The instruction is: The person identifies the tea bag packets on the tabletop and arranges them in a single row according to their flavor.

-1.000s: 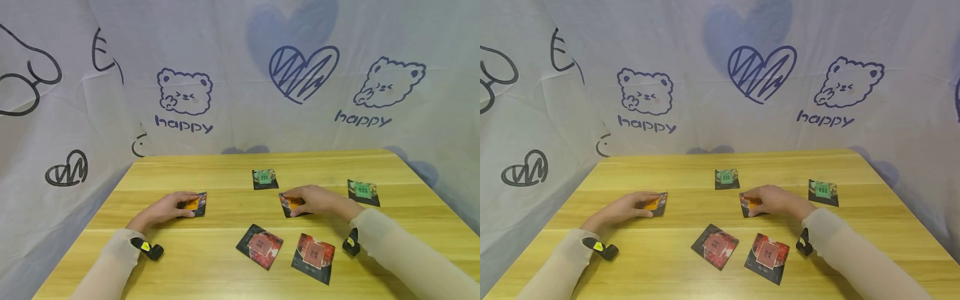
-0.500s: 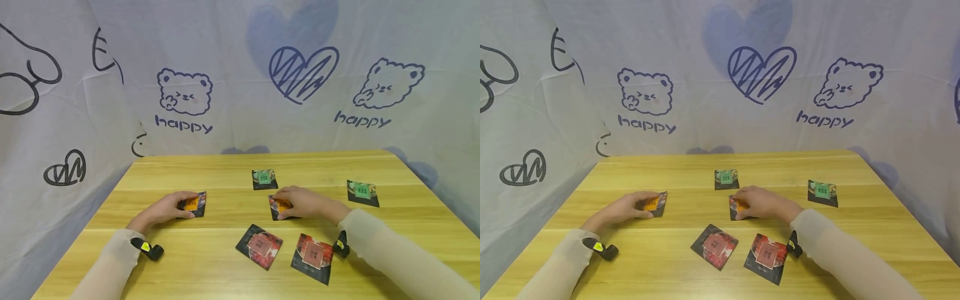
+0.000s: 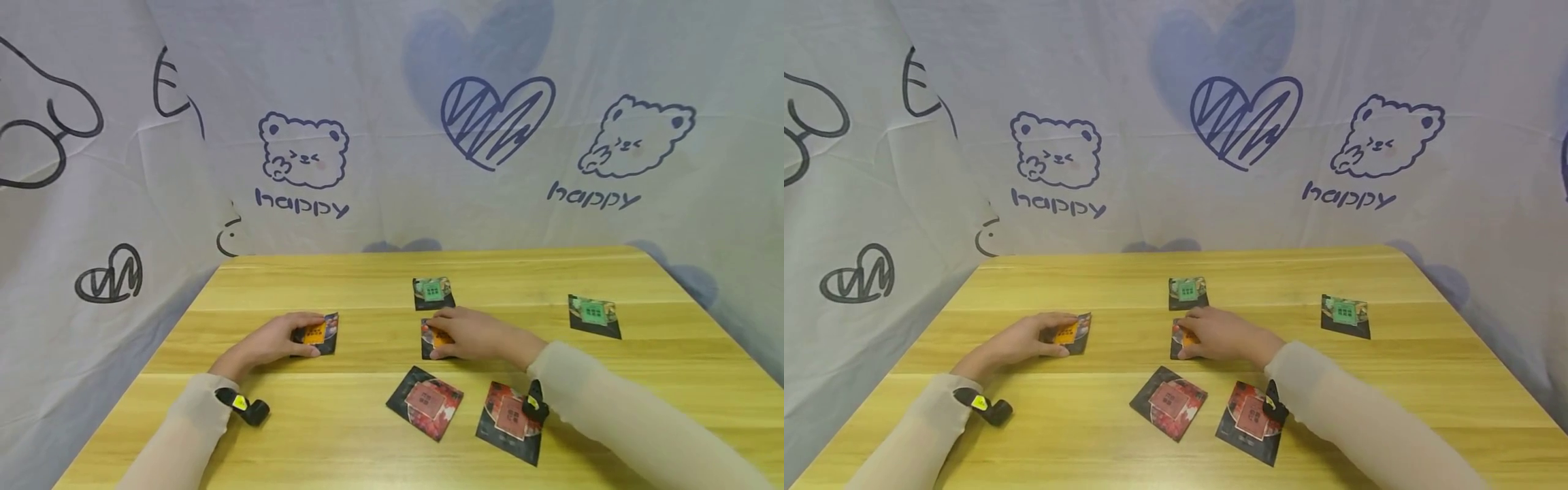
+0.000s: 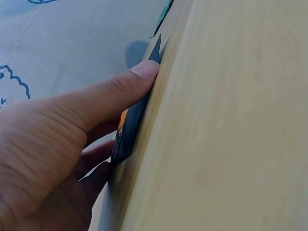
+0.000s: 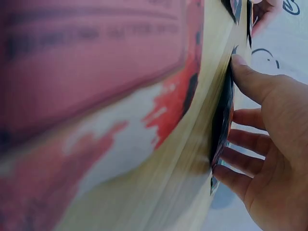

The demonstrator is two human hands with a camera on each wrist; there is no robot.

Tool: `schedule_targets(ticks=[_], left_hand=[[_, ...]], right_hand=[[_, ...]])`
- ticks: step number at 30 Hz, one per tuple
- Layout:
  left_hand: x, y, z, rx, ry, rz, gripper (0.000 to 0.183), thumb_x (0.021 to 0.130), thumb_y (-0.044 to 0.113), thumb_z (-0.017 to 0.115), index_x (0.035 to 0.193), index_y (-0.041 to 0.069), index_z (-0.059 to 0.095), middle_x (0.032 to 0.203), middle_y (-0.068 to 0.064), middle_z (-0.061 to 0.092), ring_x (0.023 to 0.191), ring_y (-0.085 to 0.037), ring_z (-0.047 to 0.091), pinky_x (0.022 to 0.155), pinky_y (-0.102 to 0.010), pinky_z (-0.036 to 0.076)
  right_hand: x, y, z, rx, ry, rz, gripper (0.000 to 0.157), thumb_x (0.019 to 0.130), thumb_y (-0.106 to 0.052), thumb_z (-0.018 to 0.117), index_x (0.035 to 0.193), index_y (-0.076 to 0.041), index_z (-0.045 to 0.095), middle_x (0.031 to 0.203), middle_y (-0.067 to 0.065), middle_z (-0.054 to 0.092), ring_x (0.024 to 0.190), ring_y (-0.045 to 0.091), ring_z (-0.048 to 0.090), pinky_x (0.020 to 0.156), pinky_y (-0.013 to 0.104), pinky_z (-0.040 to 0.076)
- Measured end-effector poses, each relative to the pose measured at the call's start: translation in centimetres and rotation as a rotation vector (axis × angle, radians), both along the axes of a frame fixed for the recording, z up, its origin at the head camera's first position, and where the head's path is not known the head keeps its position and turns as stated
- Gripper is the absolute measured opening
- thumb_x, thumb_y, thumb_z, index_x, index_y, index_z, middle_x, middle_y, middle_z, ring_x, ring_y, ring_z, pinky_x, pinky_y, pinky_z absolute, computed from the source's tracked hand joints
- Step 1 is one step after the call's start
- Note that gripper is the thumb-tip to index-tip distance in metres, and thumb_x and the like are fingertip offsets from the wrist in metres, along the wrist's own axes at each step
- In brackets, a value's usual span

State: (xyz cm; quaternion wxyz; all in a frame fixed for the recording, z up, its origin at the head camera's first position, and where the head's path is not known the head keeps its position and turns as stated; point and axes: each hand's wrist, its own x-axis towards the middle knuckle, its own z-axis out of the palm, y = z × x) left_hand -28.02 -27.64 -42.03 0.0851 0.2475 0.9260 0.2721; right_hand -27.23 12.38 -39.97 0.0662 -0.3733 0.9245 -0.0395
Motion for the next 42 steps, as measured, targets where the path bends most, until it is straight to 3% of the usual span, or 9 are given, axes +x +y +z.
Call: schedule_targets(ticks=[9,21,32,42], left_hand=[[0.2,0.1,0.2,-0.022,-0.003,0.007,0.076,0.083,0.044,0.077,0.145,0.009,0.050,0.148,-0.016,0.044,0.136,-0.038,0.038,0.107,-0.054,0.033],[0.4,0.2,0.3,-0.023,-0.004,0.020,0.077,0.083,0.046,0.076,0.145,0.010,0.050,0.147,-0.017,0.044,0.134,-0.039,0.039,0.106,-0.055,0.034],[0.4,0.2,0.2,-0.005,-0.011,0.017,0.077,0.082,0.047,0.077,0.145,0.013,0.050,0.148,-0.015,0.044,0.135,-0.038,0.038,0.106,-0.053,0.034],[0.4,0.1,0.1,0.008,-0.001,-0.007,0.077,0.079,0.046,0.079,0.142,0.011,0.053,0.148,-0.014,0.044,0.137,-0.038,0.036,0.108,-0.054,0.032]], right_hand=[[0.0,-1.8,0.1,0.027,0.004,0.005,0.068,0.096,-0.055,0.053,0.146,-0.009,0.047,0.134,0.009,0.050,0.114,0.024,0.054,0.096,0.041,0.045],[-0.3,-4.0,0.8,0.144,-0.035,-0.029,0.070,0.097,-0.057,0.048,0.152,-0.015,0.039,0.153,0.009,0.038,0.135,0.027,0.042,0.108,0.043,0.037],[-0.3,-6.2,0.8,0.103,-0.029,0.013,0.068,0.098,-0.055,0.047,0.152,-0.015,0.038,0.140,0.010,0.045,0.113,0.021,0.055,0.097,0.038,0.046],[-0.3,-8.2,0.8,0.084,-0.025,0.036,0.068,0.098,-0.053,0.050,0.151,-0.013,0.039,0.142,0.010,0.046,0.123,0.024,0.051,0.103,0.039,0.042]])
